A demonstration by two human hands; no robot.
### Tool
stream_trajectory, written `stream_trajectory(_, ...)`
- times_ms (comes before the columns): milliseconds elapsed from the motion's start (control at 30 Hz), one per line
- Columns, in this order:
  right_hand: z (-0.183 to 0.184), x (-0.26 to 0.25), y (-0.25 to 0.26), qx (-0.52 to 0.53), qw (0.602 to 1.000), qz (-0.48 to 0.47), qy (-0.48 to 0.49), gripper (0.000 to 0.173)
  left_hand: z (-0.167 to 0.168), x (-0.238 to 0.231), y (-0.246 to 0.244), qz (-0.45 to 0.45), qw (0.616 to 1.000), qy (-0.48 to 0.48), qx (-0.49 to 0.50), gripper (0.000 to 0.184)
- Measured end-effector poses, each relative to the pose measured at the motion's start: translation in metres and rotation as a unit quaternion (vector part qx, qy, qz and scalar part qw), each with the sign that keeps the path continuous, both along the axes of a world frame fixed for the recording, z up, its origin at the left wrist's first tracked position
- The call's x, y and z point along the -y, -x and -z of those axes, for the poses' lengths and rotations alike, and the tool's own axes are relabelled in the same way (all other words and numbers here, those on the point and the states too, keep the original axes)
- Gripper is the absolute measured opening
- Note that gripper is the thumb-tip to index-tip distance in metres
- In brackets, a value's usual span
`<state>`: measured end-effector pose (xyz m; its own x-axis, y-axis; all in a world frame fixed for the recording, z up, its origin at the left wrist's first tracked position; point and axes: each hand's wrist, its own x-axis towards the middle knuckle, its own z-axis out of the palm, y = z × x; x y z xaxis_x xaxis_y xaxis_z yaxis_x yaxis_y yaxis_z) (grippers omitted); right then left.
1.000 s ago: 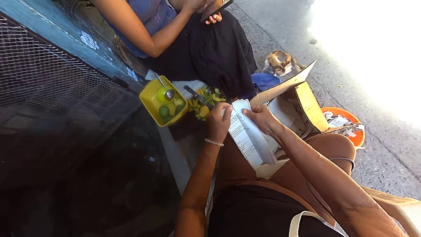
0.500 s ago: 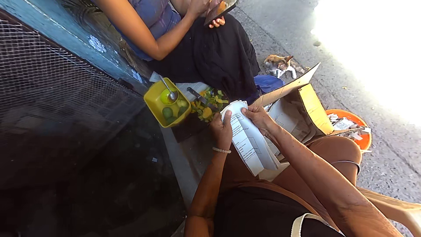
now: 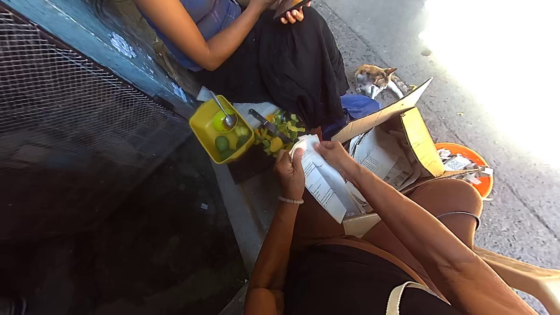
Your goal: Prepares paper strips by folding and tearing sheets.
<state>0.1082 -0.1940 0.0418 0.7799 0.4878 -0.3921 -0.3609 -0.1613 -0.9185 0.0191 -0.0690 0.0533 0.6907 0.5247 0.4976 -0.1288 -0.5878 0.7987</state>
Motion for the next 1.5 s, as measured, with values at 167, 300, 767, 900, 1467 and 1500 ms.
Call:
stream_trajectory(167,-0.002,0.023,0.001,-0.077,0.992,-0.046,-0.089,0.02,0.007,-0.014,-0.013,0.015,0.997,0.056,-0.057,0.029)
stream_trajectory(300,0.002,0.022,0.003,-0.062,0.995,-0.031,-0.078,0.012,0.015,0.005,-0.006,0.023,0.988,0.121,-0.09,0.024)
stream_trajectory(767,0.02,0.022,0.003,0.039,0.998,0.013,-0.05,0.024,0.028,0.026,0.001,-0.034,0.972,0.131,-0.193,0.028)
stream_trajectory(900,0.025,0.017,0.0,0.049,0.998,0.022,-0.018,0.02,0.033,0.026,0.001,-0.041,0.983,0.049,-0.172,0.03)
stream_trajectory(1467,0.0,0.034,0.006,-0.024,0.999,-0.028,0.008,0.026,0.026,0.002,-0.01,-0.05,0.989,-0.031,-0.133,0.036)
stream_trajectory(1500,0.001,0.036,0.006,-0.015,0.999,-0.036,0.006,0.02,0.027,0.001,-0.011,-0.043,0.989,-0.012,-0.141,0.037)
